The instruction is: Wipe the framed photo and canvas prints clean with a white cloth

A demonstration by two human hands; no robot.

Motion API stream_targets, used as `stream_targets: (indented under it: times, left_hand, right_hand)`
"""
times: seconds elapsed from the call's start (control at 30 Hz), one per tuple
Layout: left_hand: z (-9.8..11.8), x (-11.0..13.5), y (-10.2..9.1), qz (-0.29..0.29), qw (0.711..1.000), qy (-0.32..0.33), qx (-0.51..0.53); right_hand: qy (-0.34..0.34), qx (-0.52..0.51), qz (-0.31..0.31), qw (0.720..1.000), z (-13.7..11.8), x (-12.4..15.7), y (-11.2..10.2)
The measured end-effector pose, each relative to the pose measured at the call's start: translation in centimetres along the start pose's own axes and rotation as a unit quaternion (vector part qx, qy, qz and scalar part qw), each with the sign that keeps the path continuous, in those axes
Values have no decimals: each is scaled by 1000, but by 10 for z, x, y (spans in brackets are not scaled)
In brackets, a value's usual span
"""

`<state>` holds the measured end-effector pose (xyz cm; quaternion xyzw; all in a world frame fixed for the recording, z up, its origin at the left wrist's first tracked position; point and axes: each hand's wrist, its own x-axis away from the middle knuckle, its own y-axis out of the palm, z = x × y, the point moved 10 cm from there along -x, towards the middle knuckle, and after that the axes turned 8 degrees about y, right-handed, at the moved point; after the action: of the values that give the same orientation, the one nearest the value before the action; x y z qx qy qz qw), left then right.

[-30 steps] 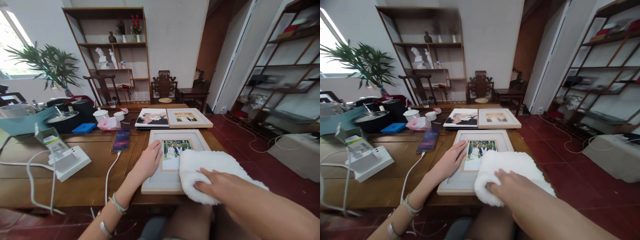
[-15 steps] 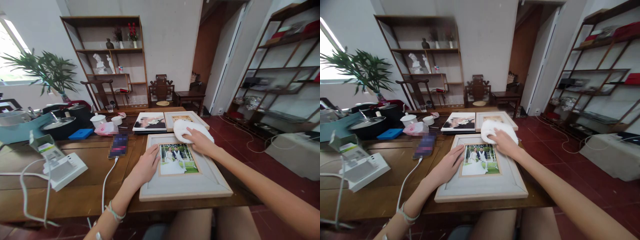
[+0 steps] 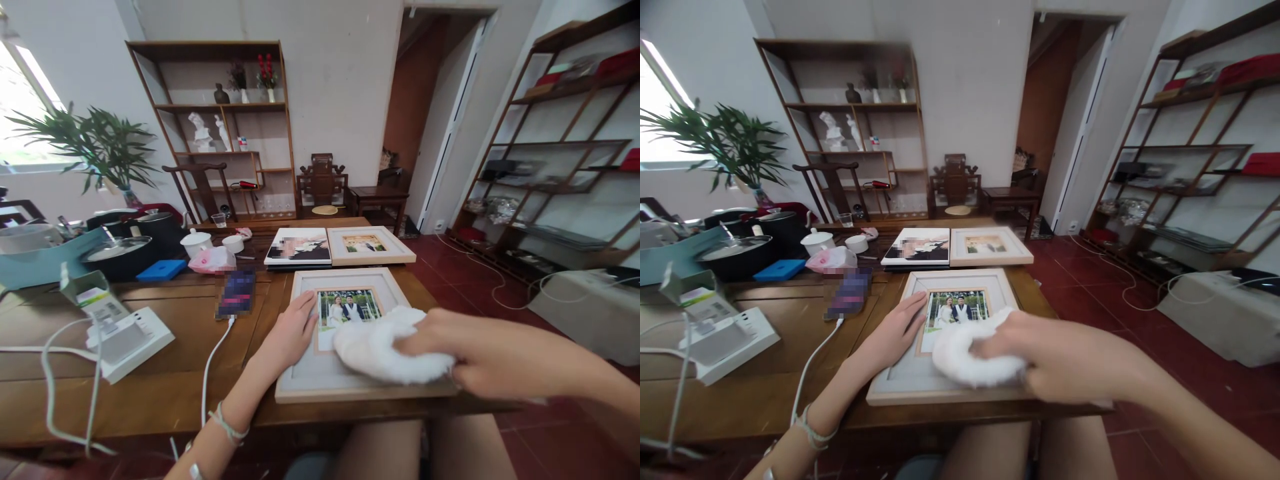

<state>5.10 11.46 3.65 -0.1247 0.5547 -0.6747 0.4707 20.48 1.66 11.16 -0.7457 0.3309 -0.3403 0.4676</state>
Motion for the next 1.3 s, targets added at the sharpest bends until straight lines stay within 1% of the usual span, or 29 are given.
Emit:
stream_targets:
  times: [0.1,0.17,0.2,0.23,0.27,0.3,0.33,0.43,0.47,0.53,0.63,0.77,0.87,0.93,1.03,1.13,1.2,1.3]
  left_hand:
    - [1,1,-2,1,1000,-4,1]
    - [1,1,-4,10,1000,-1,4]
    - [1,1,-5,14,1000,1,5]
    - [1,1,-5,18,1000,3,6]
    - [1,1,-6,21,1000,4,8]
    - [1,1,-6,24,1000,3,9]
    - [0,1,-6,27,1000,3,12]
    - [-1,1,-6,32,999,1,19]
    - [-2,1,-6,33,999,0,21]
    - [-2,0,-5,33,999,3,23]
    - [-3,0,-4,33,999,6,25]
    - [-5,0,-1,23,999,-9,24]
    - [-3,0,-1,15,1000,-13,19]
    - [-3,0,-1,9,1000,-17,16]
    - [-5,0,1,3,1000,-20,12]
    - [-5,0,1,2,1000,-16,13]
    - [-5,0,2,-1,1000,-13,17]
    - [-5,0,1,-2,1000,-15,25]
  right_hand:
    - [19,75,112,991,30,-16,-32]
    - [20,138,200,970,45,-32,-49]
    - [11,168,243,955,49,-40,-54]
    - [-2,194,277,941,50,-48,-56]
    - [-18,216,298,930,51,-56,-53]
    - [-31,232,303,924,52,-66,-45]
    - [-38,241,293,925,54,-76,-35]
    - [-20,228,228,946,66,-103,-2]
    - [-8,218,215,952,68,-108,5]
    - [11,203,205,957,68,-108,13]
    - [11,179,183,966,51,-90,18]
    - [-14,126,101,987,12,-43,30]
    - [17,90,59,994,-8,-10,38]
    - [38,71,45,996,-16,1,43]
    - [41,58,49,996,-20,-2,50]
    - [34,75,82,993,-7,-22,51]
    - [36,95,120,987,10,-41,44]
    - [32,127,182,975,38,-71,24]
